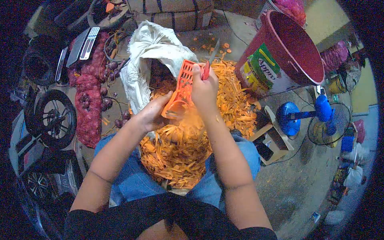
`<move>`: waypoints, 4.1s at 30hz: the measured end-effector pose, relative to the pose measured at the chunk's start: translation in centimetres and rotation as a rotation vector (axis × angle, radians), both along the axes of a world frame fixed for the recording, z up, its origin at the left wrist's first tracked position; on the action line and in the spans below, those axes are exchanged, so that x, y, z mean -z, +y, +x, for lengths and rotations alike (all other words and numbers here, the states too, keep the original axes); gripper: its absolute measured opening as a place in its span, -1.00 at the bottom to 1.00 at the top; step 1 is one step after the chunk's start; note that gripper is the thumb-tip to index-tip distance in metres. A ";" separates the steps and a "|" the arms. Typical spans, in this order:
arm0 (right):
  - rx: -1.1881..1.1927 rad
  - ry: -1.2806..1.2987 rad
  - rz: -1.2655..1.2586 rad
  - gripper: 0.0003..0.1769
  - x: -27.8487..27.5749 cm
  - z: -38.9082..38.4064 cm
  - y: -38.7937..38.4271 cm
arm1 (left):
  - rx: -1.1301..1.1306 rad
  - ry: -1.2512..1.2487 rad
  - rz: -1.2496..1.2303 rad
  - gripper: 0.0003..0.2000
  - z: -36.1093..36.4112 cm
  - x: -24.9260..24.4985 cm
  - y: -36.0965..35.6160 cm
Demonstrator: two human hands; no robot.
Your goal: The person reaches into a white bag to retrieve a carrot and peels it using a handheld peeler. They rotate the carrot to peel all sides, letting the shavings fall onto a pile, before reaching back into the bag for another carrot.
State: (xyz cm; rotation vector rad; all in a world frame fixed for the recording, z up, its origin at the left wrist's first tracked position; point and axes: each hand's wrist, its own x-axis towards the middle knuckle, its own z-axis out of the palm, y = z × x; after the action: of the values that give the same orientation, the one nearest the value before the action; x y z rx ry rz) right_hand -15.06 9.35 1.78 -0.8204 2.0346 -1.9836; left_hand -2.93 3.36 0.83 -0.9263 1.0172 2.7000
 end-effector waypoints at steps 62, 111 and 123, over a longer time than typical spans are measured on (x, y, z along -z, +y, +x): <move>-0.004 0.124 0.151 -0.79 1.8 -0.6 -0.1 | -0.023 0.030 -0.081 -0.62 0.5 1.3 0.7; -0.343 0.009 1.076 -0.75 9.6 -0.9 -0.3 | -0.119 0.522 -1.502 -0.70 1.3 -2.5 -1.5; -0.747 -0.798 0.100 -0.81 4.6 3.3 -1.1 | -0.130 0.211 -1.697 -0.67 1.5 -2.4 -2.7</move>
State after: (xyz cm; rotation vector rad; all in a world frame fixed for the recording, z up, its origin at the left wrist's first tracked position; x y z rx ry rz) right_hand -11.76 8.22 -2.85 -0.5152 1.1256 -1.4197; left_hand -1.47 0.63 3.21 -0.6833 3.3544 1.3954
